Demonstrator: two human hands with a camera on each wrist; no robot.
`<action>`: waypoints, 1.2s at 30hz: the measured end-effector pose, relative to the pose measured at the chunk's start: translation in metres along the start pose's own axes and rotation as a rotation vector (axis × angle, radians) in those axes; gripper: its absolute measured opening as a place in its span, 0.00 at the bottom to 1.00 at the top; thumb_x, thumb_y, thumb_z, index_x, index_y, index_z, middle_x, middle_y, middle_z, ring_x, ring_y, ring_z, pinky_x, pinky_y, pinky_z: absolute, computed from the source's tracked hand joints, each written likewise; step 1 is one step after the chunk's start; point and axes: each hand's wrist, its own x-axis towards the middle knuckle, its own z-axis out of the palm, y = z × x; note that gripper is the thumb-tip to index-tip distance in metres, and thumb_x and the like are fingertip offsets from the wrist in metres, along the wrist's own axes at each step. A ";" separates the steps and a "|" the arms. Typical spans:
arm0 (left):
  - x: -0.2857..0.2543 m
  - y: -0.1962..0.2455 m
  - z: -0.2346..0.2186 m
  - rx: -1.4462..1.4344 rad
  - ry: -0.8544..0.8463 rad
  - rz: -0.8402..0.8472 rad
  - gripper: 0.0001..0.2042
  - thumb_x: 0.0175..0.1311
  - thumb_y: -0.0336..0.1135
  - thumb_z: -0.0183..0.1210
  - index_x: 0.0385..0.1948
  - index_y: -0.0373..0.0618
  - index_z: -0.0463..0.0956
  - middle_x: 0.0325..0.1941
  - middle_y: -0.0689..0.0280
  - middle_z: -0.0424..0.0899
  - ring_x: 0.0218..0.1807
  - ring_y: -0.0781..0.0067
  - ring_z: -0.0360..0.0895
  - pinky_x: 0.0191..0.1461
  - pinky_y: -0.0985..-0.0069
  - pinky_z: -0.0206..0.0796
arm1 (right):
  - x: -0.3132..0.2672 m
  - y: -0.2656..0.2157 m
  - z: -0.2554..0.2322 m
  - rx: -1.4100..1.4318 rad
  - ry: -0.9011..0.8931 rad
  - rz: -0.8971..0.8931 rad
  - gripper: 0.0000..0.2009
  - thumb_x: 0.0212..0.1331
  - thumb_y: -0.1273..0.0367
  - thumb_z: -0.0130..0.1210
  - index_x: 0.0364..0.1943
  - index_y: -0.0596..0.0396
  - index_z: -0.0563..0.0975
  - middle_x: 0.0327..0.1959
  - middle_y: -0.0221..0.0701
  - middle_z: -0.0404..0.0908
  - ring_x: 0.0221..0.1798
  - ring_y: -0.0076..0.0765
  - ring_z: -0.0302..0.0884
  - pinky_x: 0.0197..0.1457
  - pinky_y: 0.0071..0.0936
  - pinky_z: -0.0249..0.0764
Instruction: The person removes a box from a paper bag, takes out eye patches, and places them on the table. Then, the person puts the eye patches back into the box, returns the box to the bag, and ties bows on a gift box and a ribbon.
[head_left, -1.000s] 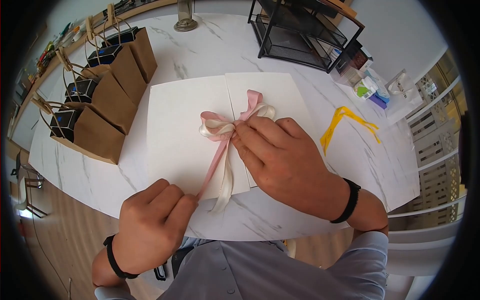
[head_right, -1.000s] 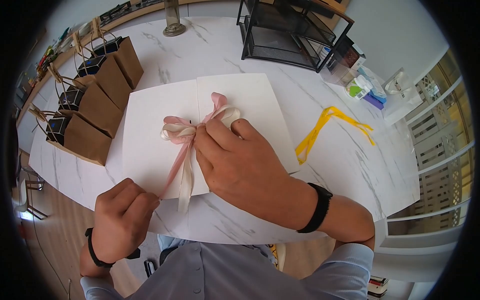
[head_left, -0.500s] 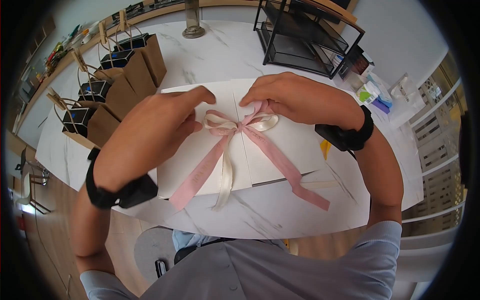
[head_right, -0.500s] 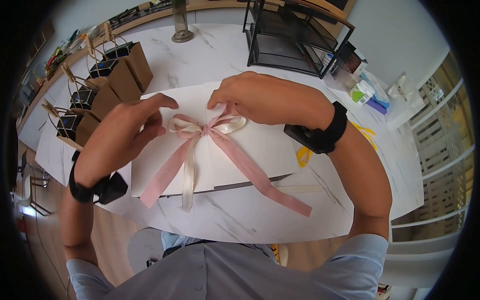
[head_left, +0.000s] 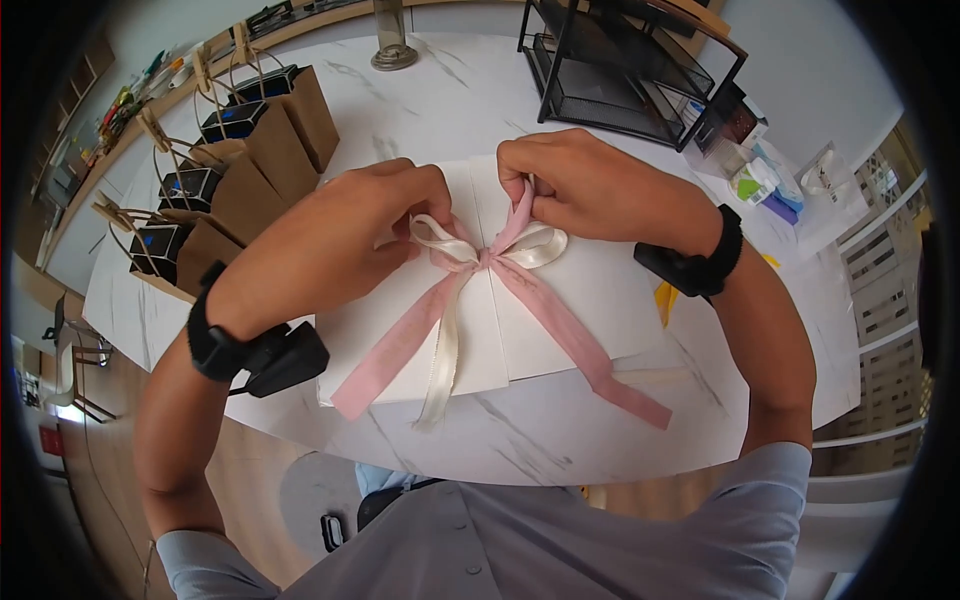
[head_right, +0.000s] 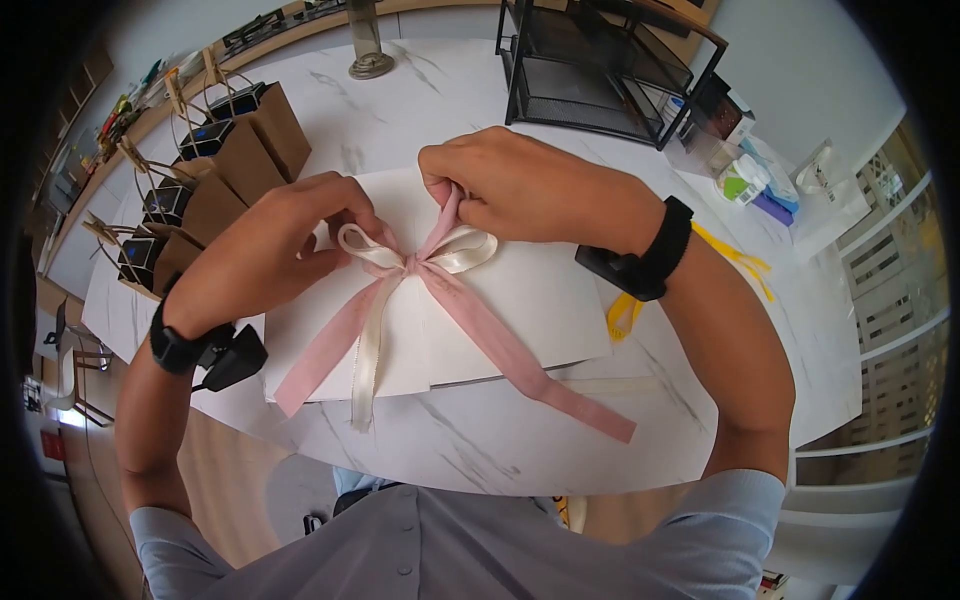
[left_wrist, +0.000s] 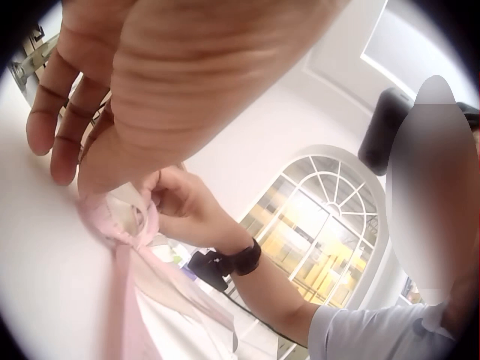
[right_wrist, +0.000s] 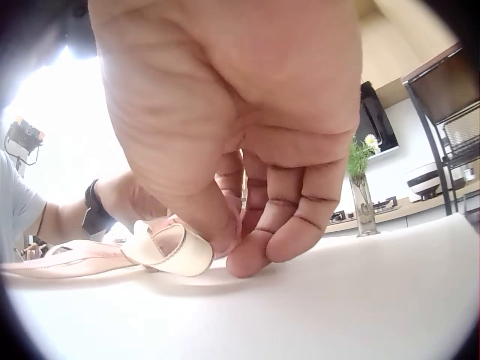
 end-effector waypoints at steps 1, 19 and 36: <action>0.000 0.001 -0.003 -0.002 -0.006 0.000 0.09 0.57 0.20 0.60 0.40 0.40 0.79 0.40 0.59 0.84 0.41 0.57 0.81 0.41 0.66 0.72 | -0.002 0.000 -0.001 0.016 -0.060 0.031 0.04 0.52 0.81 0.51 0.31 0.61 0.73 0.31 0.39 0.76 0.32 0.51 0.75 0.37 0.41 0.70; 0.017 0.005 0.018 0.237 -0.014 -0.031 0.05 0.61 0.28 0.61 0.33 0.39 0.85 0.32 0.57 0.80 0.35 0.54 0.79 0.41 0.66 0.71 | 0.001 -0.016 -0.010 -0.154 -0.158 0.065 0.13 0.63 0.66 0.50 0.33 0.63 0.82 0.28 0.41 0.82 0.37 0.50 0.81 0.43 0.41 0.76; 0.009 0.007 0.038 0.218 0.081 -0.014 0.17 0.58 0.19 0.56 0.50 0.39 0.79 0.34 0.51 0.83 0.34 0.55 0.81 0.41 0.68 0.73 | -0.013 -0.004 0.021 0.091 0.136 0.071 0.17 0.54 0.80 0.52 0.48 0.63 0.82 0.38 0.40 0.81 0.31 0.36 0.77 0.37 0.30 0.74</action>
